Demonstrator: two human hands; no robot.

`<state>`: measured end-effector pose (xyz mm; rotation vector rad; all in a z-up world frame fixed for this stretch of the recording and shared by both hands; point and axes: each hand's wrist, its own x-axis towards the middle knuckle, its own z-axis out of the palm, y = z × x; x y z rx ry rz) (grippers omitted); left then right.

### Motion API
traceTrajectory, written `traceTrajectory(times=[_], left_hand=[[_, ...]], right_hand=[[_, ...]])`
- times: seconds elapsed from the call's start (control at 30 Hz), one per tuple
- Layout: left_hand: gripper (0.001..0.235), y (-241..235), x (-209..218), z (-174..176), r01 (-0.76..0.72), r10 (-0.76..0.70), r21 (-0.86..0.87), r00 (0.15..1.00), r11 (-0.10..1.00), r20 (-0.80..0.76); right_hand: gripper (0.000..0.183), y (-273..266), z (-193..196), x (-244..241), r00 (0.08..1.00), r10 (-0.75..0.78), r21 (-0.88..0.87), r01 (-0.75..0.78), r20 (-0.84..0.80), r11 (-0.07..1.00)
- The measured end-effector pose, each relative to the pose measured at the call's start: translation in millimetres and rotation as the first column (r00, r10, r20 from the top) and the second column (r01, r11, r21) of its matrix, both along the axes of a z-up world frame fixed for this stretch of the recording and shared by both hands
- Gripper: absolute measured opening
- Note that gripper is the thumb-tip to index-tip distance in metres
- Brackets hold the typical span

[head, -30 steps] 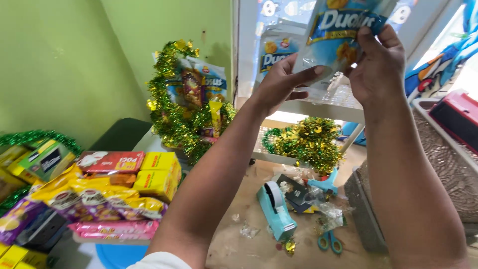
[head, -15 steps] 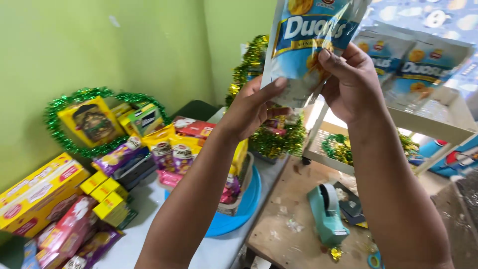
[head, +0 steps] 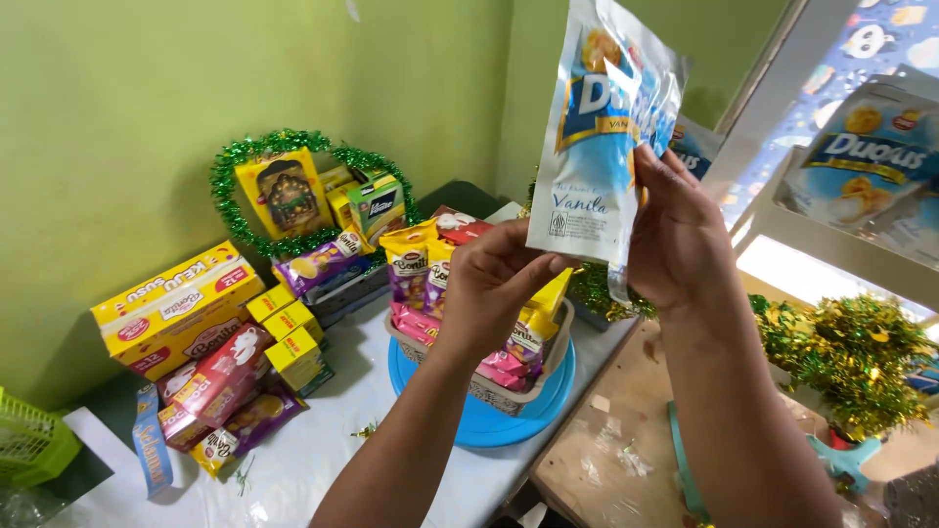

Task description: Assembling a gift hamper by arranging various snack boxes and bags into a decorative basket

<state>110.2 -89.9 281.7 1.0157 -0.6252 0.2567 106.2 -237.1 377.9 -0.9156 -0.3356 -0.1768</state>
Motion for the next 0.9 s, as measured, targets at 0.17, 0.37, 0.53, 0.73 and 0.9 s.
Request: traceTrajectory(times=[0.17, 0.37, 0.53, 0.73, 0.9], left_hand=[[0.030, 22.5, -1.8, -0.8, -0.084, 0.082, 0.104, 0.996, 0.991, 0.029], [0.023, 30.7, -2.3, 3.7, -0.139, 0.127, 0.190, 0.989, 0.972, 0.071], [0.023, 21.5, -6.0, 6.0, -0.344, 0.320, 0.252, 0.938, 0.905, 0.133], [0.024, 28.6, 2.6, 12.9, -0.618, 0.589, 0.165, 0.785, 0.769, 0.192], [0.022, 28.9, -26.7, 19.3, -0.671, 0.643, 0.255, 0.741, 0.696, 0.194]], right_hand=[[0.025, 0.3, -18.3, 16.4, 0.983, 0.141, 0.024, -0.139, -0.117, 0.990], [0.029, -8.5, -31.1, 20.0, 0.958, 0.177, -0.024, -0.187, -0.225, 0.982], [0.025, -12.3, -31.8, 12.2, 0.952, 0.167, 0.023, -0.167, -0.258, 0.986], [0.025, -29.6, -43.8, 1.7, 0.977, 0.103, 0.052, -0.095, -0.189, 0.994], [0.033, -52.5, -39.7, -7.8, 0.986, -0.148, 0.025, 0.150, -0.083, 0.988]])
